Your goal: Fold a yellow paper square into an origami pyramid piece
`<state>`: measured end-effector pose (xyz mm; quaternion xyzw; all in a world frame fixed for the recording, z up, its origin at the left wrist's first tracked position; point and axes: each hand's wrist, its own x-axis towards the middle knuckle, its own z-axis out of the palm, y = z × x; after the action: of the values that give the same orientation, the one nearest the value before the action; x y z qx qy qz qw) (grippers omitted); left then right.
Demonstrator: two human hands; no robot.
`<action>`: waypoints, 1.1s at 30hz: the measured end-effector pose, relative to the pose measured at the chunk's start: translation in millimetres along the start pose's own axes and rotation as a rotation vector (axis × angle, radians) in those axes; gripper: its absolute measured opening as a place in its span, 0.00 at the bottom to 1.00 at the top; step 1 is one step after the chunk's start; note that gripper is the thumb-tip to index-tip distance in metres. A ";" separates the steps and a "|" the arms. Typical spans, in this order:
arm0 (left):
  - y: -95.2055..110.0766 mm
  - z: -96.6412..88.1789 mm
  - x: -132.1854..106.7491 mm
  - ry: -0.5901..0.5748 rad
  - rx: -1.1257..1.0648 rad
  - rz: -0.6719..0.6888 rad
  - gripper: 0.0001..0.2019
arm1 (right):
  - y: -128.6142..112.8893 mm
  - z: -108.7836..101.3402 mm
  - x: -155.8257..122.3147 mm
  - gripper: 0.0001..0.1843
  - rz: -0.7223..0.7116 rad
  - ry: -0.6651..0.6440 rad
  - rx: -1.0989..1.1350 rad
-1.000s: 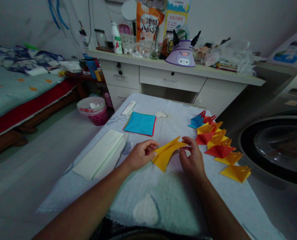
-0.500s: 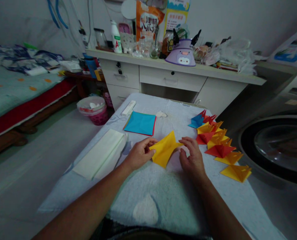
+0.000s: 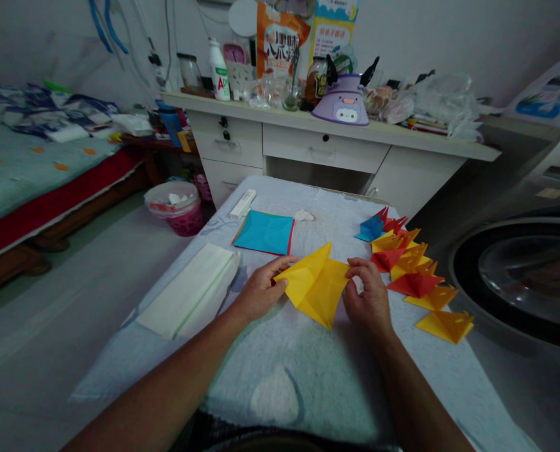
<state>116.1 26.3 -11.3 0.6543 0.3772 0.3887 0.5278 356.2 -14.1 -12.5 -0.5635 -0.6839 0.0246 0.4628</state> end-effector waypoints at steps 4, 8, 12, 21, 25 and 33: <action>-0.3 -0.4 0.7 -0.010 0.033 0.022 0.26 | 4.5 1.2 0.2 0.10 0.004 0.016 -0.022; 1.3 -0.2 0.4 0.005 0.109 -0.010 0.30 | 6.8 2.6 -0.3 0.11 0.019 -0.012 -0.031; -2.1 -0.1 0.8 -0.006 0.147 0.000 0.33 | 7.7 3.0 -0.7 0.12 0.015 -0.050 -0.033; -8.5 -2.2 1.2 0.015 0.406 0.143 0.31 | 11.6 5.1 -1.4 0.12 0.001 -0.144 -0.035; -10.4 -1.5 0.5 -0.015 0.502 0.142 0.27 | 15.9 6.8 -2.3 0.14 -0.013 -0.235 -0.035; -7.0 0.2 -0.2 -0.025 0.581 0.124 0.24 | 13.5 3.6 -4.1 0.24 -0.134 -0.350 -0.126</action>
<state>115.6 27.1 -18.2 0.8045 0.4254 0.2877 0.2984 363.7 -10.7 -24.6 -0.5315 -0.7902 0.0485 0.3012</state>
